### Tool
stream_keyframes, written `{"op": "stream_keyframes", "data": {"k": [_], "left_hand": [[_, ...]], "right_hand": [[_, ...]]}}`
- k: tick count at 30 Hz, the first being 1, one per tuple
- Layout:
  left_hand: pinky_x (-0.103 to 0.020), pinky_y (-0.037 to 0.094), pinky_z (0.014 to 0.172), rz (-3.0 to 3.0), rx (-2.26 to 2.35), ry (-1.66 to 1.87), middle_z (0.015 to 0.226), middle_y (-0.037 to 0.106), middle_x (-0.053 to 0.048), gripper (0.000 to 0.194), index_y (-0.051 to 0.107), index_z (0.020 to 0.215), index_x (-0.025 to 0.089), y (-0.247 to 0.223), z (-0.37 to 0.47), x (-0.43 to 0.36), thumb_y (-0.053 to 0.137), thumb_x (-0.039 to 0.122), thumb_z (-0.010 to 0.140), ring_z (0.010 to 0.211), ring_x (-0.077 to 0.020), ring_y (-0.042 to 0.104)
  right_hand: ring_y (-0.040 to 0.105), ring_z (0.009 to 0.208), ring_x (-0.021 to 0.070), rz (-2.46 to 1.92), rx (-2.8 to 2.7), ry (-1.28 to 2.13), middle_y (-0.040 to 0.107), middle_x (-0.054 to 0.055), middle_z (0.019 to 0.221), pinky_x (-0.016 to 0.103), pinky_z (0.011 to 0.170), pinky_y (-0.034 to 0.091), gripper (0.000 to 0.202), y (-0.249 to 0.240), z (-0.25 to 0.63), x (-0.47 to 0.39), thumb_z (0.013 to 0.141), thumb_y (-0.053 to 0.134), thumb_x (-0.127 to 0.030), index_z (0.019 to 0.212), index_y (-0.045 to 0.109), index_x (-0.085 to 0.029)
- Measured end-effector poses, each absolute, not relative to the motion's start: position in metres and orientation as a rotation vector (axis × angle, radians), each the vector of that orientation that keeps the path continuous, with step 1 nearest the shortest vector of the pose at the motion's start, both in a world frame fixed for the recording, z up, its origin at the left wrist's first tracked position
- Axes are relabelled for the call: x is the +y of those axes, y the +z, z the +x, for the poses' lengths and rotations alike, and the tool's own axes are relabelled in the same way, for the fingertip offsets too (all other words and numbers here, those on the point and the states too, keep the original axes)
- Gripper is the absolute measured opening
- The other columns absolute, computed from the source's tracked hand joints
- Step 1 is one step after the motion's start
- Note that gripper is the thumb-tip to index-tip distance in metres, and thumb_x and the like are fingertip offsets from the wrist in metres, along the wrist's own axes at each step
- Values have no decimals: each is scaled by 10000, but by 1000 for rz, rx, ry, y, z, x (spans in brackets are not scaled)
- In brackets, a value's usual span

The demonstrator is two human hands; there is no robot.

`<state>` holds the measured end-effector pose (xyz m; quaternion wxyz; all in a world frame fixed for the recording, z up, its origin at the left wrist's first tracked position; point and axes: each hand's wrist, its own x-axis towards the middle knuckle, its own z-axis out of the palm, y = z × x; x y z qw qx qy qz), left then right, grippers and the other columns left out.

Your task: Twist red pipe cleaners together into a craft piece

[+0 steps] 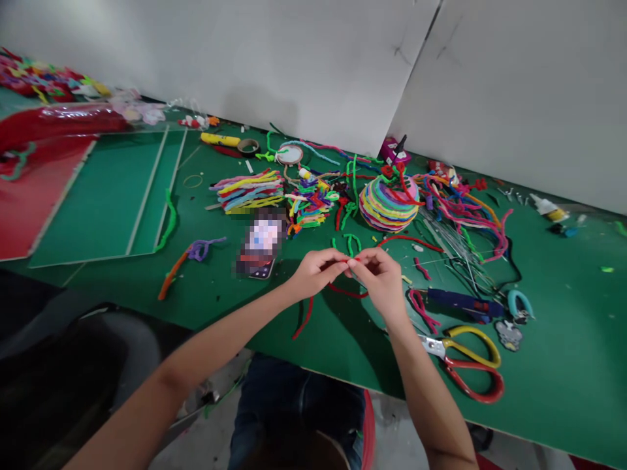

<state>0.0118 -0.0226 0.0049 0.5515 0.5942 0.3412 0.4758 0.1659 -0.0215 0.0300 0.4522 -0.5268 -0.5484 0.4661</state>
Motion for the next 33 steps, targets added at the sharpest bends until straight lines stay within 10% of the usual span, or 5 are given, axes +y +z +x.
{"op": "stream_keyframes", "data": {"k": [33], "left_hand": [[-214,268,496,1322,1007,1202,567,372,54,324,443,671,166,4,16,-24,513,413,867,525,-65,328]], "right_hand": [[602,751,145,-1306,-1850,614,665,31,841,277,651,479,134,27,166,-28,851,566,-269,907,680,-223]]}}
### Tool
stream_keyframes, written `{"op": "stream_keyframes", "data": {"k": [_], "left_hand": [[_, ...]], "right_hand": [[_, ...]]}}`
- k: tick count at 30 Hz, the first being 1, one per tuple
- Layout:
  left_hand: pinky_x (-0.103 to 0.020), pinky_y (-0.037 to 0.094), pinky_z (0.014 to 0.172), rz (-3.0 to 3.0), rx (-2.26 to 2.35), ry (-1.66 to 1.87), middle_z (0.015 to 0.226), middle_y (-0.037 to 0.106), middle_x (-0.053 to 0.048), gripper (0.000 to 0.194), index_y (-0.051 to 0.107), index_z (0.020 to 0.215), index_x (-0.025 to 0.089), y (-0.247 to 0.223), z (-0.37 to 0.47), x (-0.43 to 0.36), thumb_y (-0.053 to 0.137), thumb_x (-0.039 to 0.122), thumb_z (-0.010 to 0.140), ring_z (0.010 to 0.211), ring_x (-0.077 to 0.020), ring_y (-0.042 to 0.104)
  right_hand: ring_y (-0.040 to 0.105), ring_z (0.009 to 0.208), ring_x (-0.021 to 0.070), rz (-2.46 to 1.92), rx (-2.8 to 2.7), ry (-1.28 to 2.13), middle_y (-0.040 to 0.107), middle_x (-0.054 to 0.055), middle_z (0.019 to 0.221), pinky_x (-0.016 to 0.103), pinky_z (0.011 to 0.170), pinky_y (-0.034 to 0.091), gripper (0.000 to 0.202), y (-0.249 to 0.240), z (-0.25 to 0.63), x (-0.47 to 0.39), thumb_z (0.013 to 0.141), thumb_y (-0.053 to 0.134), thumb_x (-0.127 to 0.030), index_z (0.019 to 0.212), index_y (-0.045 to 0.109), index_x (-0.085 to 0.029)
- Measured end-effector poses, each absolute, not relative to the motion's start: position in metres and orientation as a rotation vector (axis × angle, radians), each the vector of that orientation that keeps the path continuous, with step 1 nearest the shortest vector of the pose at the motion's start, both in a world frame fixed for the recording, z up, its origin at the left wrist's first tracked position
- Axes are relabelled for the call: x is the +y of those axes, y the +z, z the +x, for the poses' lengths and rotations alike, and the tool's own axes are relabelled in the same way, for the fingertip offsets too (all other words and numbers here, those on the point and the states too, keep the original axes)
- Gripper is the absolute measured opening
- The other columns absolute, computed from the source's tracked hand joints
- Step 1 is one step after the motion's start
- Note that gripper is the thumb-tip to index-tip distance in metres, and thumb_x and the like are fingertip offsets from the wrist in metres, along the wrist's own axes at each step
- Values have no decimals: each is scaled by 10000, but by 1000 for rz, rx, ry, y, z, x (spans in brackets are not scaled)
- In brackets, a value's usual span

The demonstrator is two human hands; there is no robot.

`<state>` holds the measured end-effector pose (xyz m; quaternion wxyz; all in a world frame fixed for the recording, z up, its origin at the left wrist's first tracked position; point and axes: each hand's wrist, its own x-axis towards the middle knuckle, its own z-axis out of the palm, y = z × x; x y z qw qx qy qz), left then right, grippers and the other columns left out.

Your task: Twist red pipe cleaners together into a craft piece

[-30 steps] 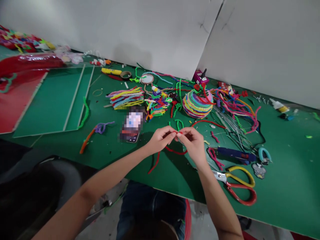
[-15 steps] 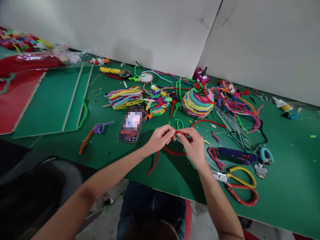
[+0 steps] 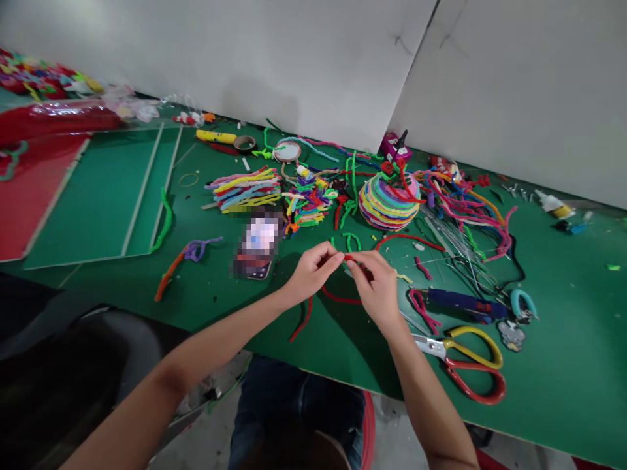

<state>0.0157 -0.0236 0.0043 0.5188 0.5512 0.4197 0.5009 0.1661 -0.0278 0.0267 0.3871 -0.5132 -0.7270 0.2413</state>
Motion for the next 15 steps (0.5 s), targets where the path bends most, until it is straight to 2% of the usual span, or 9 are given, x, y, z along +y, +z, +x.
{"op": "stream_keyframes", "data": {"k": [7,11,15], "left_hand": [[-218,290,507,1353,1019,1181,566,363,50,344,441,653,169,6,15,-24,502,429,869,529,-70,333],[-217,377,561,1388,1016,1174,722,522,12,229,518,860,178,6,15,-24,496,405,875,599,-82,473],[-215,396,559,1429,1014,1117,679,503,31,214,481,883,186,5,15,-26,455,398,898,554,-76,499]], "right_hand": [[610,764,159,-1298,-1841,618,665,35,852,295,663,486,149,27,166,-28,857,552,-276,917,683,-238],[605,751,162,-1299,-1852,578,660,37,832,310,668,491,136,27,167,-28,856,552,-275,896,676,-237],[605,753,165,-1281,-1889,535,658,39,832,309,666,488,124,25,168,-28,854,553,-259,893,669,-236]]}}
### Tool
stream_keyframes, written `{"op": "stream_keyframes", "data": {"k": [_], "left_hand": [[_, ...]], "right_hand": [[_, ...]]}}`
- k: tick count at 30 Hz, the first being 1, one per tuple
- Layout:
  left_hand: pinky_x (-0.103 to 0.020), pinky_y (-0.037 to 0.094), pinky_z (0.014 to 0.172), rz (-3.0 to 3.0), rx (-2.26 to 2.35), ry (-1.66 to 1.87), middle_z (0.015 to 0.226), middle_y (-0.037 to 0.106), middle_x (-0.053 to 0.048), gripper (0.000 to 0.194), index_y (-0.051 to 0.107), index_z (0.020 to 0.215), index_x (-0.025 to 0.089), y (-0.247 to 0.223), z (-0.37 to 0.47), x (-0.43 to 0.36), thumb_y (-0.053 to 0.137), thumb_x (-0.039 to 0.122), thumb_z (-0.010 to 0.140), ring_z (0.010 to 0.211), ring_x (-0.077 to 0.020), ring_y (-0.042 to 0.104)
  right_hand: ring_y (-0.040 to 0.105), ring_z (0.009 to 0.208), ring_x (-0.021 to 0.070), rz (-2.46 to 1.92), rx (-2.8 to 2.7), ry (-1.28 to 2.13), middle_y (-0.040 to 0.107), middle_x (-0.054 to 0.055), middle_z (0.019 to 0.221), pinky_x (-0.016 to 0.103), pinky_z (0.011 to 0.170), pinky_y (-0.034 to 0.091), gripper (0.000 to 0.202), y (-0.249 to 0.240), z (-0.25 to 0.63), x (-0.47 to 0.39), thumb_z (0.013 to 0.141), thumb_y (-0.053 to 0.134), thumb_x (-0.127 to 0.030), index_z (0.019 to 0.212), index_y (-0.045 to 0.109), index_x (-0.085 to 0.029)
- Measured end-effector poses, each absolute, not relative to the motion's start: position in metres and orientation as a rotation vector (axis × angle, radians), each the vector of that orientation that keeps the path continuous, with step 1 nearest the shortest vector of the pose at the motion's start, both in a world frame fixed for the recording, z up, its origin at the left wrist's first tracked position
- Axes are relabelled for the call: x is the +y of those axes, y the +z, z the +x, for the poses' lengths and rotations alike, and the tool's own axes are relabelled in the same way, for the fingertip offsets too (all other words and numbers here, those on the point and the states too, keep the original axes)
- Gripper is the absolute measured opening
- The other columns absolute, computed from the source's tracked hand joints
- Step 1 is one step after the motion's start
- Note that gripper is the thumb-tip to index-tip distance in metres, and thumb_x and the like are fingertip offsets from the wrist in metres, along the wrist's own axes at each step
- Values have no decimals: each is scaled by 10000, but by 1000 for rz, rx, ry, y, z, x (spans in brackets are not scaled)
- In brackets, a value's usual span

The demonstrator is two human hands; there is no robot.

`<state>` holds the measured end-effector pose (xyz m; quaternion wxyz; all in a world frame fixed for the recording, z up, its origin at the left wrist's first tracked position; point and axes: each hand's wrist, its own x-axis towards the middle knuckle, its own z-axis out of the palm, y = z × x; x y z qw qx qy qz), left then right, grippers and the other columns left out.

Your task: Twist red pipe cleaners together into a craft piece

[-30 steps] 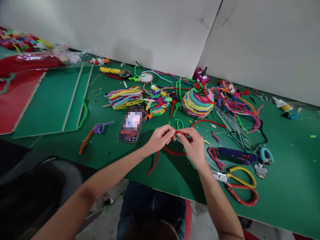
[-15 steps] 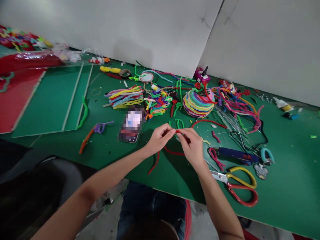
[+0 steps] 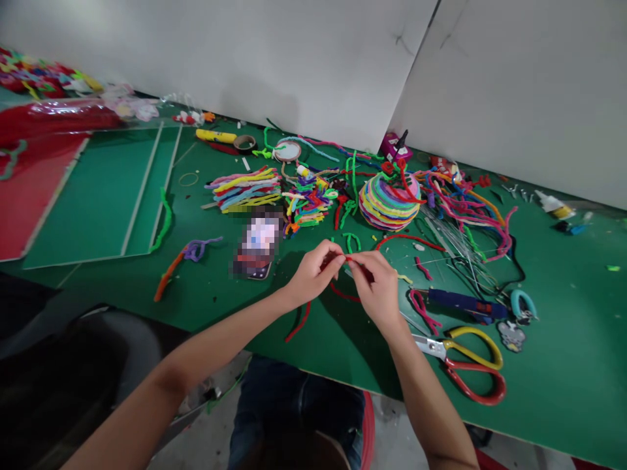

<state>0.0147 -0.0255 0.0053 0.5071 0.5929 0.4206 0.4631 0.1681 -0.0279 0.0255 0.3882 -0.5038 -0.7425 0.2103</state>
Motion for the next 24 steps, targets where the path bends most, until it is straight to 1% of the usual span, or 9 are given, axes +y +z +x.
{"op": "stream_keyframes", "data": {"k": [8,17,24], "left_hand": [[-219,373,586,1496,1067,1068,669,517,23,216,491,840,177,9,13,-25,441,377,904,597,-85,472],[-205,337,512,1323,978,989,608,493,45,238,516,828,169,4,12,-21,462,394,883,520,-62,420],[-183,322,444,1077,841,919,552,500,48,255,527,750,143,6,10,-14,568,390,800,452,-38,416]], "right_hand": [[605,763,166,-1243,-1957,388,660,47,845,309,675,488,114,24,167,-28,853,548,-202,892,653,-223],[608,771,172,-1256,-1968,345,661,49,842,326,687,499,99,22,169,-27,850,558,-217,891,647,-228],[608,783,176,-1208,-2024,298,666,49,844,328,686,502,123,24,171,-27,861,538,-222,903,653,-238]]}}
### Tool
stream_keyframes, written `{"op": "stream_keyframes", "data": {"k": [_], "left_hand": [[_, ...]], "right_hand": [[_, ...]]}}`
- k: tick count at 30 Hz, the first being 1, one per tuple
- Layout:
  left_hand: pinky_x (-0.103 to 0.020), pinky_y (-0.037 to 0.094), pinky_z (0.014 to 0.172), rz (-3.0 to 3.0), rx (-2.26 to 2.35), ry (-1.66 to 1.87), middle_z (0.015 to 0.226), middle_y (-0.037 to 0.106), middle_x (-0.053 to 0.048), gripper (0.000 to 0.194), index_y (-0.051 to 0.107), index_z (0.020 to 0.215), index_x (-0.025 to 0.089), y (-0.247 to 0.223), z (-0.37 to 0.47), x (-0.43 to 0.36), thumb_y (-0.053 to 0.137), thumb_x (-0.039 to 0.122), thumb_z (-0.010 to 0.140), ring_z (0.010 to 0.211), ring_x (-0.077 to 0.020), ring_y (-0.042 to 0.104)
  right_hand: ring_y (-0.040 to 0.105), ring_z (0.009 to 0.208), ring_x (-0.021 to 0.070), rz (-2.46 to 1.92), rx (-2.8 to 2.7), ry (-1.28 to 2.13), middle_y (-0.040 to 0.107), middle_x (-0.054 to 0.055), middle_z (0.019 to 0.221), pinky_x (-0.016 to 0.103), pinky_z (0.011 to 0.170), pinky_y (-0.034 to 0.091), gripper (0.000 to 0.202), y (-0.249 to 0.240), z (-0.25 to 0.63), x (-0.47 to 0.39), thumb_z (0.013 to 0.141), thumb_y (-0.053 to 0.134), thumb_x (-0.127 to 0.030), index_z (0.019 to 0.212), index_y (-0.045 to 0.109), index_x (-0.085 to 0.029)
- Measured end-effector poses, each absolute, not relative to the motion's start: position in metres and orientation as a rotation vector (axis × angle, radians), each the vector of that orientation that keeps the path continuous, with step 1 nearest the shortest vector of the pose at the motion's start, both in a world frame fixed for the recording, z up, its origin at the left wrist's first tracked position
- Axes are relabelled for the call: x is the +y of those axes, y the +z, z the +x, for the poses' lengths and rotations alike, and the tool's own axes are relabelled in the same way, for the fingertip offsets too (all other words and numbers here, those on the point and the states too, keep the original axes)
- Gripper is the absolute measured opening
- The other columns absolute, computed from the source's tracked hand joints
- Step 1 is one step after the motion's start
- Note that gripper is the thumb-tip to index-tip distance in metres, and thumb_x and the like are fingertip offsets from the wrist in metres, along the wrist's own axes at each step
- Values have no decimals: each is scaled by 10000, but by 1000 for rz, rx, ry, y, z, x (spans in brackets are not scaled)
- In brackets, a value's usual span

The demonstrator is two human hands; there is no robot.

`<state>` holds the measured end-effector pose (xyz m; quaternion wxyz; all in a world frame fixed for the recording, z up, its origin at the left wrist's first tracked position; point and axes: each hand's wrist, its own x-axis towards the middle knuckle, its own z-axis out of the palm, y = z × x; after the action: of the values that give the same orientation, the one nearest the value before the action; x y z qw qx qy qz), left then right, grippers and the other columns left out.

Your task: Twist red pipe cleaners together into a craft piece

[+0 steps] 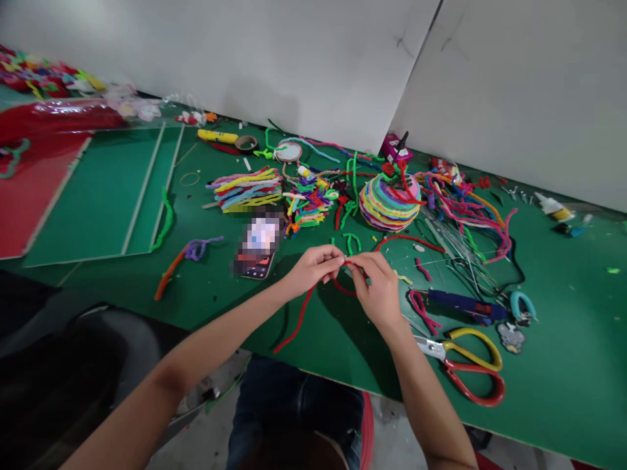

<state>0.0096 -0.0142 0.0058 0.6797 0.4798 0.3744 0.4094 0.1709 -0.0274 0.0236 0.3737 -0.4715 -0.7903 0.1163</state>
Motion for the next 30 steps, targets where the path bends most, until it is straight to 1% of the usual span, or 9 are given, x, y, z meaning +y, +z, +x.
{"op": "stream_keyframes", "data": {"k": [5,10,13,16,20,22,25,28,30], "left_hand": [[-161,249,394,795,728,815,494,492,42,231,532,687,133,7,9,-10,635,335,728,421,-31,404],[-151,151,354,453,546,545,458,421,63,146,542,674,130,6,4,-7,655,221,655,354,-5,286],[-157,122,342,425,440,398,444,363,77,151,529,653,133,10,-1,-6,651,221,646,340,-2,231],[-176,135,350,602,467,394,462,376,65,177,503,662,149,17,-4,-8,637,265,673,368,-21,266],[-205,245,435,1166,738,696,547,414,45,188,480,751,177,27,-6,-14,510,348,824,473,-65,355],[-223,295,510,1540,880,812,611,465,30,172,493,799,185,30,-7,-18,449,335,871,534,-84,402],[-250,336,606,1932,1001,865,746,582,-11,170,515,858,194,30,-8,-22,396,306,906,651,-123,508],[-266,352,639,2086,1041,884,819,640,-44,185,522,885,193,26,-7,-22,371,294,919,726,-156,572],[-269,360,645,2138,1050,896,839,659,-53,187,526,893,192,24,-6,-22,367,285,923,751,-164,594]], "right_hand": [[607,793,172,-1111,-2089,204,664,42,843,319,709,499,151,21,175,-27,852,541,-190,906,669,-248],[593,745,153,-1059,-2212,130,661,33,847,295,660,482,213,16,183,-27,849,516,-169,906,681,-291],[571,670,129,-965,-2308,71,663,16,791,265,612,462,230,15,186,-27,845,503,-166,876,676,-315],[576,648,123,-921,-2346,30,674,14,786,257,602,464,217,14,186,-27,852,488,-184,877,661,-312],[613,702,134,-1020,-2224,217,677,29,813,257,617,474,173,18,182,-27,870,485,-190,940,626,-262],[601,643,127,-1075,-2168,347,663,16,752,249,583,461,125,22,179,-27,872,505,-218,931,614,-238],[556,550,114,-1159,-2127,490,639,-4,675,241,527,427,112,31,178,-28,875,515,-270,863,615,-221],[552,550,114,-1175,-2134,576,637,-6,667,237,520,416,126,36,181,-27,868,531,-303,844,621,-219],[576,589,117,-1145,-2142,623,653,-1,703,234,542,430,111,37,183,-25,857,556,-305,859,627,-219]]}}
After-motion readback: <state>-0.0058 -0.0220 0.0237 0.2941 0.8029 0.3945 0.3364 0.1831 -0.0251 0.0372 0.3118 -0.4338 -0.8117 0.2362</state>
